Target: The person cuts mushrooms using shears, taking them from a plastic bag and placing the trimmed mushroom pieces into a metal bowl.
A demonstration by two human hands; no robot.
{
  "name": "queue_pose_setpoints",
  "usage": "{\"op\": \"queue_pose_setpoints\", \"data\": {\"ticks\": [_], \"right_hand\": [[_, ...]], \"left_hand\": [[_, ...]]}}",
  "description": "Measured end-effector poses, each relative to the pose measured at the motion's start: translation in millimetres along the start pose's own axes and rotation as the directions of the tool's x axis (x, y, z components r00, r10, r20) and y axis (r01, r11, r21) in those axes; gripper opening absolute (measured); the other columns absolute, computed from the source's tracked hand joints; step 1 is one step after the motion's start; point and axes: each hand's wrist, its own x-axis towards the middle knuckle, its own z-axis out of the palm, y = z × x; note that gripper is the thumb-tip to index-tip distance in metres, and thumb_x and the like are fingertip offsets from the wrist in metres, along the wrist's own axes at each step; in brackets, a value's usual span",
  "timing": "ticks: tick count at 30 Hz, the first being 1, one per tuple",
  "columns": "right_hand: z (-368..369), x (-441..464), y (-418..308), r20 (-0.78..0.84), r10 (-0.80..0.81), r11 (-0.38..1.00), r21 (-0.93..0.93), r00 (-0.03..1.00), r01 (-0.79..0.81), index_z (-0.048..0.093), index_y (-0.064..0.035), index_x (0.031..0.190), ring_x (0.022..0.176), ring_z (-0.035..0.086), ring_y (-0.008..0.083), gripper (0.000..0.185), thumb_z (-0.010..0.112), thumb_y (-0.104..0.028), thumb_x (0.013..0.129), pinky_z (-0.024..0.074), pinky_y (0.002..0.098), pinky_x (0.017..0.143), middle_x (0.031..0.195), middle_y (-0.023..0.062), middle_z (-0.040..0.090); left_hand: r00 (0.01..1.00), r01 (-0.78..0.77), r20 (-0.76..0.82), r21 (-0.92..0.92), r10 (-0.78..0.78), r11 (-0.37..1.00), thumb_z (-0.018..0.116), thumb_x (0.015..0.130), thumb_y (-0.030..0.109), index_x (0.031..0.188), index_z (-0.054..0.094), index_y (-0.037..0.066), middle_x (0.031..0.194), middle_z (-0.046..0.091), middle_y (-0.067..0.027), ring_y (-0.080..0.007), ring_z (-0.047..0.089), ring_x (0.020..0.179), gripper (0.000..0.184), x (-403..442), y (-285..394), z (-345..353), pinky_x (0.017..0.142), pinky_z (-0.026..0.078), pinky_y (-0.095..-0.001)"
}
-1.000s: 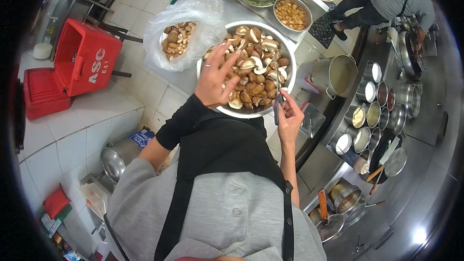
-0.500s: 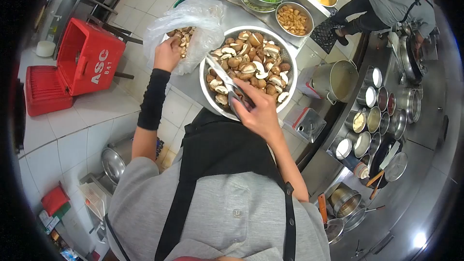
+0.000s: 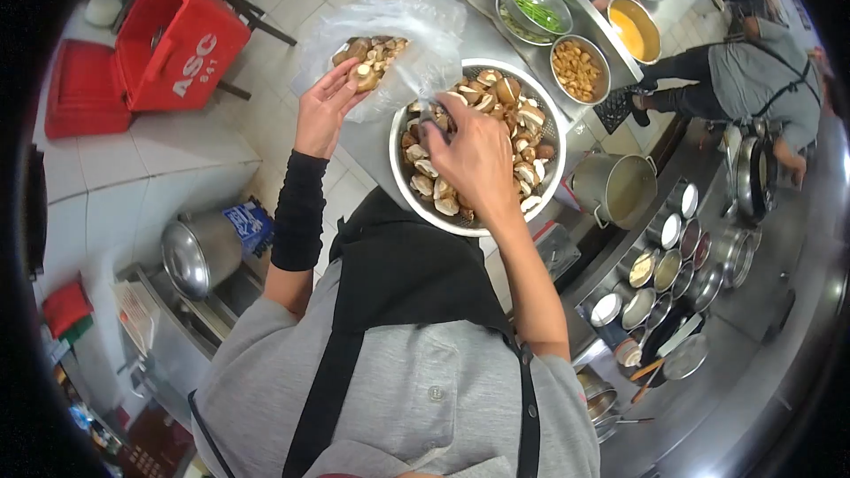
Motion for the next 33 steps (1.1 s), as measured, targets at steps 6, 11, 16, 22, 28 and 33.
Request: {"op": "queue_pose_setpoints", "data": {"ticks": [6,11,16,22,28,33], "right_hand": [[19,-15,7,0.097,0.077,0.970,0.221,0.992,-0.097,0.073,-0.0095,0.122,0.055,0.052,0.0170,0.043,0.079,-0.021,0.081,0.0447,0.0331,0.057,0.061,0.0053,0.053],[29,-8,14,0.107,0.027,0.975,0.217,0.994,-0.050,0.073,-0.0098,0.123,0.060,0.060,0.0231,0.045,0.078,-0.025,0.081,0.0511,0.0370,0.065,0.066,0.0093,0.063],[30,6,20,0.133,-0.060,0.982,0.188,0.989,0.034,0.074,-0.0091,0.122,0.066,0.067,0.0290,0.045,0.078,-0.027,0.081,0.0543,0.0401,0.073,0.081,0.0171,0.073],[31,17,31,0.280,-0.068,0.978,0.206,0.958,0.009,0.075,-0.0113,0.125,0.064,0.062,0.0200,0.044,0.077,-0.025,0.084,0.0519,0.0349,0.069,0.088,0.0145,0.075],[45,17,44,0.261,-0.039,0.954,0.297,0.965,-0.042,0.075,-0.0089,0.123,0.062,0.056,0.0134,0.038,0.078,-0.019,0.086,0.0465,0.0310,0.062,0.076,0.0089,0.068],[42,-9,39,0.201,0.132,0.842,0.493,0.971,-0.217,0.073,-0.0027,0.122,0.061,0.044,0.0097,0.041,0.078,-0.020,0.085,0.0368,0.0275,0.058,0.064,-0.0019,0.048]], "left_hand": [[0.996,0.017,-0.088,-0.028,-0.019,0.999,0.063,0.104,0.010,0.140,0.054,-0.012,0.135,0.063,-0.0176,-0.0218,0.065,0.118,0.043,10,-21,-6,0.105,0.054,-0.0360],[0.996,0.061,-0.058,-0.107,-0.067,0.992,0.063,0.105,0.013,0.136,0.057,-0.013,0.128,0.067,-0.0153,-0.0186,0.067,0.112,0.041,9,-20,-8,0.103,0.053,-0.0338],[0.997,0.071,-0.043,0.012,-0.071,0.997,0.064,0.105,0.015,0.131,0.061,-0.012,0.124,0.069,-0.0138,-0.0171,0.067,0.109,0.038,14,-27,-23,0.101,0.053,-0.0316],[0.993,0.109,0.030,0.131,-0.114,0.985,0.063,0.106,0.019,0.124,0.065,-0.013,0.120,0.070,-0.0126,-0.0164,0.067,0.107,0.037,23,-34,-43,0.098,0.053,-0.0310],[0.973,0.230,-0.042,0.045,-0.228,0.972,0.062,0.105,0.014,0.126,0.063,-0.013,0.118,0.070,-0.0133,-0.0179,0.067,0.107,0.034,17,-17,-30,0.097,0.055,-0.0332],[0.973,0.195,-0.102,-0.098,-0.205,0.976,0.060,0.103,0.009,0.132,0.058,-0.014,0.119,0.069,-0.0141,-0.0197,0.068,0.108,0.036,16,-6,-24,0.096,0.057,-0.0345]]}}
